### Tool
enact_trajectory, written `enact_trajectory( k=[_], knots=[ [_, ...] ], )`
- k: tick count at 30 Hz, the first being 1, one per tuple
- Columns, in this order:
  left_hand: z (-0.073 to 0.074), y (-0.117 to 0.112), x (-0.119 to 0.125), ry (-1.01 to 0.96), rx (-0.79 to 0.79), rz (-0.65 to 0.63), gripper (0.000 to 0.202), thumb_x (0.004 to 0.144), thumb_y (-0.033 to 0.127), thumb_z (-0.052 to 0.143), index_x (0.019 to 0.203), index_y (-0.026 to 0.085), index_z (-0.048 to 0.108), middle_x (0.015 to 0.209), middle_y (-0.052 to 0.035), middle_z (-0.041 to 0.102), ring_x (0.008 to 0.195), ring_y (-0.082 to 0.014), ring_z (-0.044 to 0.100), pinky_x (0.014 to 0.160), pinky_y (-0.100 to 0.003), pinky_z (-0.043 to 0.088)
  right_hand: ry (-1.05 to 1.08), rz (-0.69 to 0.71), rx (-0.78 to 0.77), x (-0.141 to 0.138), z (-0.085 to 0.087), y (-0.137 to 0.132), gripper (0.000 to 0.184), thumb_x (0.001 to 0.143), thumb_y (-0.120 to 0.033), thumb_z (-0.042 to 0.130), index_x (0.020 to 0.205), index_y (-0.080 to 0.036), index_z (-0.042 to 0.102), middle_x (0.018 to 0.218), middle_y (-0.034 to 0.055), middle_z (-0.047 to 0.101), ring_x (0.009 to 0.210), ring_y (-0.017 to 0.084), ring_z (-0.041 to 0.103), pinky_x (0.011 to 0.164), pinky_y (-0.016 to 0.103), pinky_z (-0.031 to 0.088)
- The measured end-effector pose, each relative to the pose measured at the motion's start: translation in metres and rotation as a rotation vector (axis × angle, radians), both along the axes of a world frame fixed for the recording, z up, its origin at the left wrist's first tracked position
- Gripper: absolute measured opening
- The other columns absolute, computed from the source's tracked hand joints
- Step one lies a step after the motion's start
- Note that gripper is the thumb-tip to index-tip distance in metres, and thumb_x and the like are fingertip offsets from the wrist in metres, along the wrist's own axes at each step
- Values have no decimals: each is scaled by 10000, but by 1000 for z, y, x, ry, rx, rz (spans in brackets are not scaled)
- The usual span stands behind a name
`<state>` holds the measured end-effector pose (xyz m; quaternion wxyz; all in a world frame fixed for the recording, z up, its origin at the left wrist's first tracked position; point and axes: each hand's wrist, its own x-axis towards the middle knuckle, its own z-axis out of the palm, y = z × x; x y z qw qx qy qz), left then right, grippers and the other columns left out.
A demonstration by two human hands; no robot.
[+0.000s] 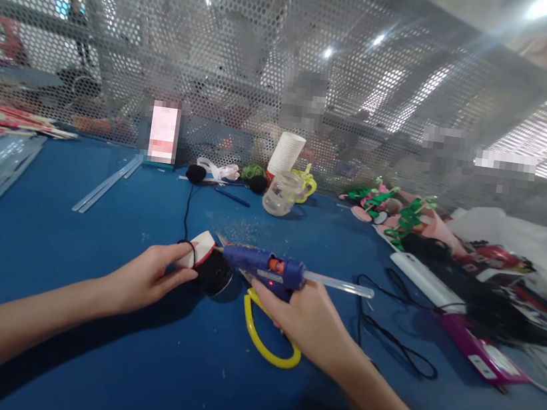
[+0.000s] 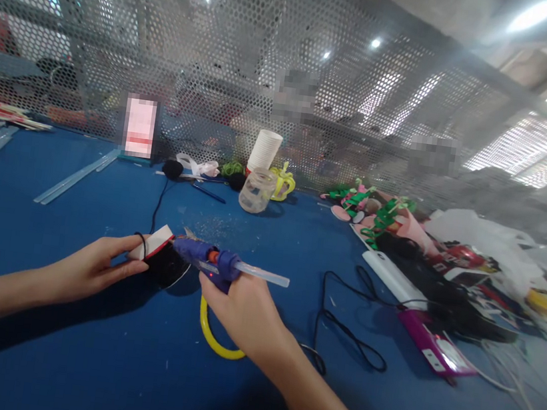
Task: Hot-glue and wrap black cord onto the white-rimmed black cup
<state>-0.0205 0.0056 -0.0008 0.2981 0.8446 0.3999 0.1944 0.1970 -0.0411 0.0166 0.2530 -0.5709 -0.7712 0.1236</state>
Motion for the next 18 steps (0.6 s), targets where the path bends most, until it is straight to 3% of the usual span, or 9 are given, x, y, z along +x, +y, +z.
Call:
enact_trajectory(
  k=[7, 10, 14, 18],
  knots=[
    [2, -2, 0, -13, 7, -7, 197, 797, 297, 360, 657, 159, 374, 596, 39, 393, 543, -96, 358, 506, -192, 293, 73, 5, 38, -2, -1, 6, 155, 737, -259, 446, 728, -169, 572, 527, -6, 527, 466, 116, 468, 489, 241, 389],
    [3, -1, 1, -9, 25, -2, 194, 797, 293, 359, 657, 159, 377, 598, 35, 406, 542, -98, 370, 510, -195, 300, 214, -77, -82, -5, 1, 6, 151, 723, -273, 466, 641, -172, 540, 424, -37, 470, 369, 96, 433, 411, 221, 371],
    [2, 0, 2, 16, 26, -9, 192, 797, 304, 354, 698, 149, 409, 644, 7, 466, 579, -118, 420, 544, -216, 334, 382, -180, -312, 0, 2, 10, 301, 701, -333, 492, 450, -179, 428, 334, -44, 422, 296, 83, 414, 363, 213, 364],
    [3, -1, 1, 26, 54, -14, 193, 801, 298, 354, 718, 142, 432, 688, -19, 509, 618, -137, 464, 582, -238, 367, 540, -181, -256, 15, -5, 25, 183, 656, -313, 551, 569, -163, 494, 373, -54, 462, 360, 86, 443, 423, 216, 378]
  ],
)
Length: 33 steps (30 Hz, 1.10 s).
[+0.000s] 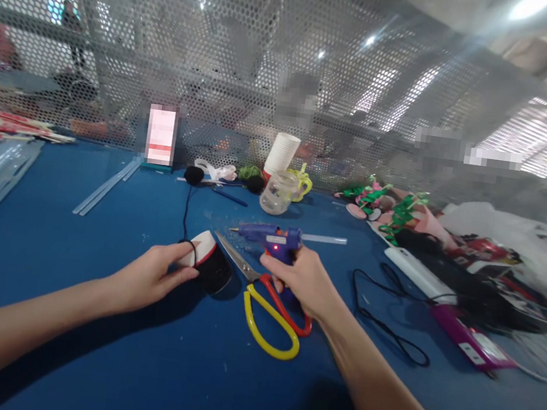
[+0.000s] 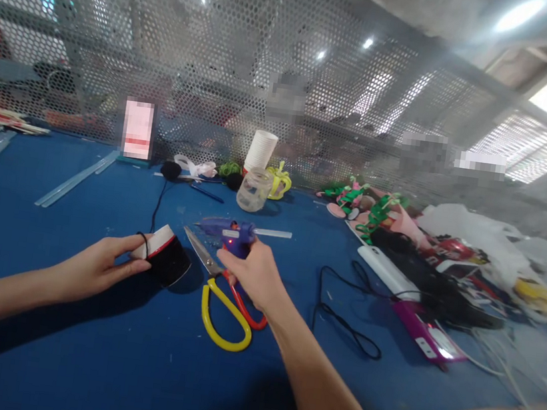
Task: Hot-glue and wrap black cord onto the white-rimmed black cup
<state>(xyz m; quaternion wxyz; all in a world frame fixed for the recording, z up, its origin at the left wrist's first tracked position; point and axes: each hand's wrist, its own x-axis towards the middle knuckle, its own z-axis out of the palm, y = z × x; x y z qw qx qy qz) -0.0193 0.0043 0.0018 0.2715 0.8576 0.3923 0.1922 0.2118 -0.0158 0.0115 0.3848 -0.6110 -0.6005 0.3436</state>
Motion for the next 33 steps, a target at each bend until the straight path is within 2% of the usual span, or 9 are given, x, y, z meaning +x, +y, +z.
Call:
enact_trajectory(
  k=[5, 11, 15, 18, 21, 24, 27, 30, 33],
  knots=[
    [1, -5, 1, 24, 144, -44, 170, 801, 242, 371, 680, 146, 443, 665, -22, 512, 600, -135, 483, 562, -232, 397, 50, -157, 40, 12, -12, 22, 193, 627, -331, 559, 628, -138, 562, 628, 33, 614, 544, 115, 536, 521, 221, 414],
    [-3, -6, 2, 42, 324, -83, 188, 790, 173, 416, 960, 127, 482, 915, -98, 581, 824, -189, 548, 718, -295, 450, -144, -182, -65, 14, -25, 37, 398, 707, -452, 449, 438, -161, 490, 394, 21, 521, 350, 99, 474, 409, 219, 380],
    [-3, -8, 3, 93, 429, -118, 268, 775, 142, 444, 1039, 106, 471, 982, -130, 591, 918, -231, 545, 769, -348, 459, -297, -213, -71, 16, -34, 45, 444, 708, -499, 432, 392, -187, 428, 354, 30, 500, 358, 140, 514, 419, 245, 391],
    [-2, -11, 4, 115, 493, -149, 261, 765, 122, 462, 1022, 83, 490, 947, -142, 613, 934, -253, 548, 782, -380, 462, -414, -240, 4, 15, -30, 45, 377, 696, -428, 492, 407, -193, 431, 435, 70, 548, 530, 211, 585, 533, 296, 423],
    [-2, -11, 5, 89, 558, -180, 321, 757, 104, 477, 1076, 77, 458, 988, -150, 605, 939, -250, 553, 798, -384, 461, -504, -262, 162, 6, -14, 36, 207, 680, -343, 545, 569, -170, 531, 769, 132, 612, 876, 269, 539, 746, 359, 385],
    [-4, -11, 5, 71, 600, -199, 352, 758, 100, 479, 1107, 85, 431, 990, -148, 607, 924, -246, 561, 779, -379, 472, -508, -128, 337, -17, 10, 21, 179, 737, -345, 494, 714, -188, 577, 978, 73, 572, 970, 180, 486, 840, 295, 347],
    [-5, -11, 5, 65, 624, -199, 298, 754, 97, 482, 1051, 101, 462, 954, -136, 618, 875, -242, 578, 737, -370, 488, -470, 228, 537, -48, 27, 9, 275, 787, -345, 432, 680, -164, 608, 992, 84, 572, 960, 170, 485, 846, 309, 351],
    [-4, -12, 6, 77, 638, -199, 144, 747, 92, 484, 884, 96, 528, 864, -131, 634, 799, -236, 593, 688, -357, 496, -535, 389, 437, -72, 29, 7, 401, 799, -390, 396, 564, -148, 613, 996, 118, 575, 1016, 216, 449, 868, 364, 326],
    [-3, -14, 6, 86, 638, -214, 118, 754, 95, 471, 853, 99, 536, 845, -122, 631, 801, -228, 584, 692, -349, 487, -436, 434, 344, -81, 24, 11, 304, 766, -305, 467, 545, -144, 599, 994, 119, 578, 969, 205, 493, 830, 343, 360]
  ],
)
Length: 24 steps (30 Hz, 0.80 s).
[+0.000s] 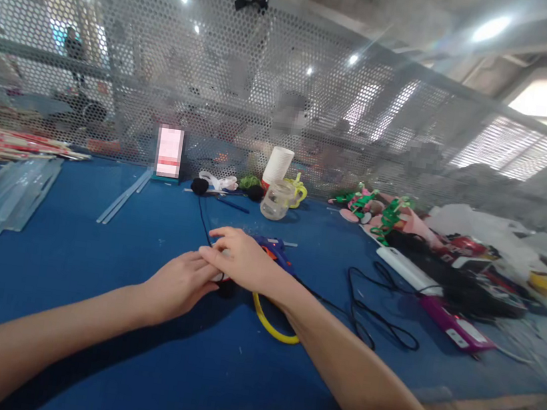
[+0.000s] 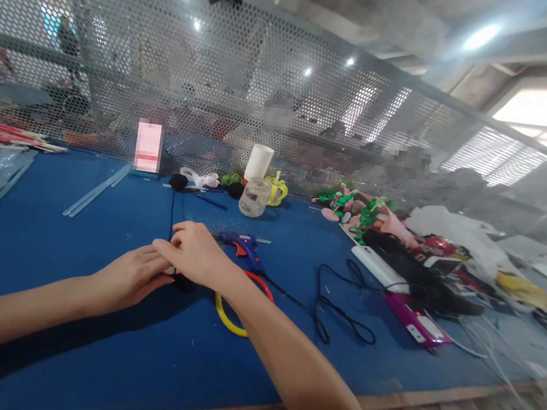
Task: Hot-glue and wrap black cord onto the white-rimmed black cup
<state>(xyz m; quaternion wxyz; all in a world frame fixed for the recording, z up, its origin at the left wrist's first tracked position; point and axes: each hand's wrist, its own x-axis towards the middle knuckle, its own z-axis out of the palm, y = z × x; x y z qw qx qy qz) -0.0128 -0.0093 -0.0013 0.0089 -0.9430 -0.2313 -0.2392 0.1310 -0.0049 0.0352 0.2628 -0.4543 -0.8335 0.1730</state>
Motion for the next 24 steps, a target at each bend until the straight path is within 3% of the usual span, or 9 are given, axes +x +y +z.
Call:
enact_trajectory(
  k=[3, 7, 13, 18, 24],
  knots=[
    [0, 1, -1, -4, -57, 1, 198, 765, 103, 455, 955, 99, 510, 894, -122, 617, 828, -218, 571, 722, -340, 471, 230, -41, -54, 7, -1, -1, 159, 728, -189, 505, 606, -149, 600, 970, 87, 587, 896, 153, 537, 802, 291, 381],
    [-2, 6, -4, -54, -189, 77, 292, 782, 149, 437, 1069, 96, 453, 911, -127, 607, 817, -210, 568, 706, -325, 461, 387, -120, -20, 24, 2, -8, 137, 721, -236, 519, 649, -161, 608, 816, 44, 584, 790, 133, 541, 716, 256, 397],
    [3, 10, -6, -53, -431, 191, 207, 799, 219, 401, 928, 98, 508, 826, -96, 605, 718, -190, 558, 631, -284, 432, 507, -261, -193, 39, -13, -7, 236, 699, -370, 530, 603, -154, 544, 508, -31, 476, 462, 83, 412, 458, 216, 335],
    [8, 11, -7, -95, -538, 190, 187, 799, 241, 393, 849, 109, 517, 779, -57, 587, 707, -167, 529, 649, -267, 406, 532, -318, -169, 41, -25, -5, 274, 702, -402, 514, 566, -170, 460, 473, -50, 430, 431, 72, 363, 424, 207, 296],
    [9, 8, -6, -120, -610, 140, 183, 795, 254, 402, 817, 118, 522, 776, -38, 573, 714, -153, 514, 664, -253, 396, 485, -324, -91, 42, -25, -9, 266, 728, -391, 484, 571, -181, 440, 484, -49, 421, 455, 82, 375, 445, 210, 311]
  ],
)
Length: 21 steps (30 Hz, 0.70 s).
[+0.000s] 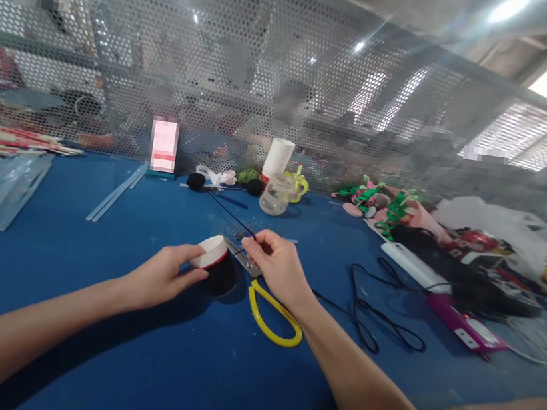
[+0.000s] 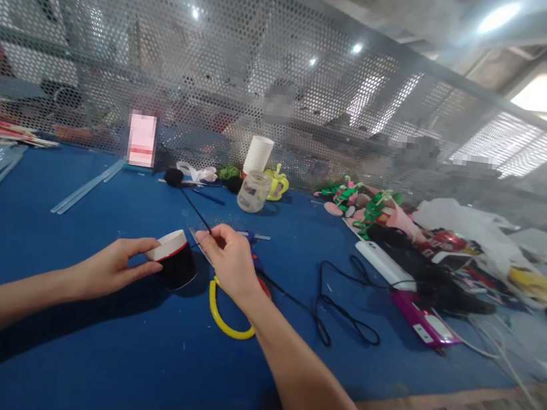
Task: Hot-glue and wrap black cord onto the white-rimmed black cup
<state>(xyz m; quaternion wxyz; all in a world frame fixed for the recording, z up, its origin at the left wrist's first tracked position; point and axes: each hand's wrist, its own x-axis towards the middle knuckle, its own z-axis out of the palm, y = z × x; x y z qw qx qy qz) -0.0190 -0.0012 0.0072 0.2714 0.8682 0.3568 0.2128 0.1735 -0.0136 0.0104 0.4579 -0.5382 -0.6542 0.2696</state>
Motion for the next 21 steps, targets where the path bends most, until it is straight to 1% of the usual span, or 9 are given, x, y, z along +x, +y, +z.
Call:
enact_trajectory(
  k=[3, 7, 12, 21],
  knots=[
    [1, -2, 2, -21, -34, -17, 183, 792, 265, 410, 813, 123, 523, 762, -26, 565, 706, -148, 511, 655, -242, 395, -11, -22, 18, 0, -1, 0, 264, 732, -384, 480, 565, -186, 432, 480, -50, 410, 452, 84, 372, 444, 212, 312],
    [5, -4, 4, -63, -92, -37, 173, 787, 252, 410, 819, 125, 523, 770, -24, 566, 722, -145, 514, 673, -237, 396, -14, -31, -4, 1, -4, 1, 268, 736, -396, 469, 569, -191, 429, 471, -47, 422, 445, 91, 392, 441, 217, 325],
    [8, -7, 5, -108, -129, -34, 156, 779, 247, 417, 788, 128, 519, 737, -9, 548, 693, -132, 496, 649, -225, 396, -7, -27, -14, 2, -6, 1, 269, 739, -396, 468, 568, -194, 418, 455, -52, 418, 430, 91, 401, 441, 218, 331],
    [10, -9, 4, -107, -144, -59, 159, 782, 250, 420, 791, 132, 525, 734, 1, 548, 689, -124, 492, 645, -208, 392, -12, -32, -16, 0, -6, 0, 264, 745, -393, 461, 573, -196, 427, 454, -51, 429, 426, 94, 431, 445, 218, 348]
  ],
)
